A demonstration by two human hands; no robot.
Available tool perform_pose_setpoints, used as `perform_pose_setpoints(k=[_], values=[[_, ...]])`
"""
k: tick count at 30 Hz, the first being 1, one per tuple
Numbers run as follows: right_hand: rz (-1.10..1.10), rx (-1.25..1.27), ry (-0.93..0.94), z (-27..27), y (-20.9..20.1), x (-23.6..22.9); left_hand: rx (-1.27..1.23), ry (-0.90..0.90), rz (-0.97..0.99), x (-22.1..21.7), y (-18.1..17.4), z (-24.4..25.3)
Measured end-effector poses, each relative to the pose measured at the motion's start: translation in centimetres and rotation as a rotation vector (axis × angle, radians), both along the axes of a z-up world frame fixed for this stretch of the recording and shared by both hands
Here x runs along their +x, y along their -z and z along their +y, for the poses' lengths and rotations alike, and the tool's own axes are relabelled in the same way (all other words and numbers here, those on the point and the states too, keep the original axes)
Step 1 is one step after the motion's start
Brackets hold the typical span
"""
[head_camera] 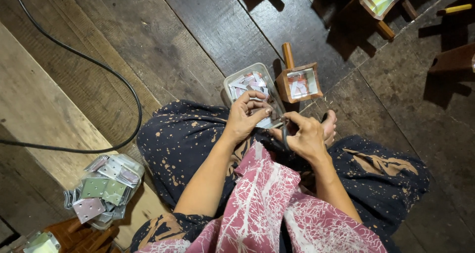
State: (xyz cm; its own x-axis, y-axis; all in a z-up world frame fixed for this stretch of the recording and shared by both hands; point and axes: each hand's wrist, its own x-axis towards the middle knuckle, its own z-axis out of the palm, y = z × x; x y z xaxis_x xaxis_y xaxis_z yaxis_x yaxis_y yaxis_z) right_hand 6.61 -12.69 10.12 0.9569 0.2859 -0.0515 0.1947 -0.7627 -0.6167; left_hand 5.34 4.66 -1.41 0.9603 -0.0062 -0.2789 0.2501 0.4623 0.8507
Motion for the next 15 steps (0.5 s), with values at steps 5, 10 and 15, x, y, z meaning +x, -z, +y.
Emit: perform_pose_setpoints(k=[5,10,15], values=[[-0.041,-0.065,-0.096,0.5,-1.8,-0.1,0.214,0.074,-0.052,0.3,-1.5,0.5],[-0.053,-0.097,-0.103,0.1,-1.0,0.1,0.314,0.113,-0.063,0.2,-1.6,0.9],[-0.048,-0.114,-0.110,-0.7,0.3,0.1,0.336,0.142,-0.065,0.3,-2.6,1.1]])
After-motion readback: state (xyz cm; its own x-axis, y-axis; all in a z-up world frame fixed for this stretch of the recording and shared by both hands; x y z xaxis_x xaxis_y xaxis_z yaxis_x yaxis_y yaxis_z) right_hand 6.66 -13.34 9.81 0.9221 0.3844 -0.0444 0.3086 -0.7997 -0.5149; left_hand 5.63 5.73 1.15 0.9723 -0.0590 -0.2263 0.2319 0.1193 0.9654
